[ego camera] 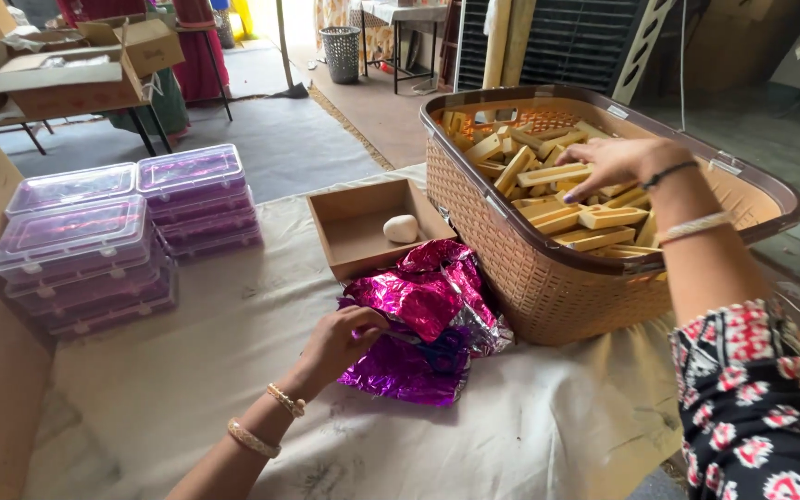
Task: The person takes wooden blocks from a basket and wraps them in shiny purple foil. They fold the foil around each block and place the wrapped items into a small cardboard box.
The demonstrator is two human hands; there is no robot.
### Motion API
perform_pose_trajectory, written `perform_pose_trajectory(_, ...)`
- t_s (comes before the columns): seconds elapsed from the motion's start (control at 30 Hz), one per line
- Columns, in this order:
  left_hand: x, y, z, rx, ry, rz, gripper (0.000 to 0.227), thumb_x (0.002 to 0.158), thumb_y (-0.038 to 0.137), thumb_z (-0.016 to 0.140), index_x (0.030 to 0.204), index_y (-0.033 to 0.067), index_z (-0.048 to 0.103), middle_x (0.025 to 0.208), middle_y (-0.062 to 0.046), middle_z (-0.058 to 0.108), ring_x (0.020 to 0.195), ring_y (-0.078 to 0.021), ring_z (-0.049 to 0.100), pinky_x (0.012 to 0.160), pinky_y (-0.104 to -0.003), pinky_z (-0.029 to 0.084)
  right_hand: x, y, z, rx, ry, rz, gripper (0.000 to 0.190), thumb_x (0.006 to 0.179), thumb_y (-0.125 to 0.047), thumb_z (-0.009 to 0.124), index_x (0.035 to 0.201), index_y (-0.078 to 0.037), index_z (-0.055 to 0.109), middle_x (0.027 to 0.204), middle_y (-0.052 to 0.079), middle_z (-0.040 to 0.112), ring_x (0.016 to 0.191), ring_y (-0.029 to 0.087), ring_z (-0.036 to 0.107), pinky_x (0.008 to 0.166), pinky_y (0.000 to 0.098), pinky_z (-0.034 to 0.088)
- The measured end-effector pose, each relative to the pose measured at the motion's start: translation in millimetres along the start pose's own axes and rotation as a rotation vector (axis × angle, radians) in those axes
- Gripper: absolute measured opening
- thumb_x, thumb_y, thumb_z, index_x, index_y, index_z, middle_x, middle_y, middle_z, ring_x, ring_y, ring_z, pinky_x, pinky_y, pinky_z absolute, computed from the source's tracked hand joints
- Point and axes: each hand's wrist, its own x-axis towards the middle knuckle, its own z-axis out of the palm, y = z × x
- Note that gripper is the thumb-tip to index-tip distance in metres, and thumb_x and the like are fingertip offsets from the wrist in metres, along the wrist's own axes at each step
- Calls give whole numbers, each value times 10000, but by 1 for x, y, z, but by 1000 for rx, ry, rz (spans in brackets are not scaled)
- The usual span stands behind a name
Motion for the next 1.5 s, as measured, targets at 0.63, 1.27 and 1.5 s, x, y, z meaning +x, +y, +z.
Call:
perform_pose_trajectory(0.63, -6, -53, -7, -240, 179, -203, 182, 902, 29, 722, 1073, 89, 736, 769, -1, 739, 593, -45, 628, 501, -230, 508, 18, 17, 35, -67, -175, -115, 685, 684, -750, 718, 1146, -246, 736, 1419, 165, 372, 1317, 369, 506, 1139, 544, 465)
perform_pose_trajectory(1.27, -2, -29, -22, -281, 289, -157, 194, 909, 56, 732, 1095, 108, 748, 731, 24, 719, 569, -18, 572, 465, -216, 453, 9, 31, 14, 546, 497, 57, 890, 730, -859, 550, 998, -37, 761, 1384, 231, 399, 969, 231, 656, 789, 376, 637)
perform_pose_trajectory(1.5, -2, -23, -20, -247, 267, -205, 205, 903, 69, 728, 1102, 116, 748, 733, 26, 737, 551, -23, 592, 451, -209, 467, 6, 37, 15, 623, 646, 28, 838, 820, -821, 657, 727, 11, 687, 756, 169, 572, 579, 140, 580, 610, 335, 560)
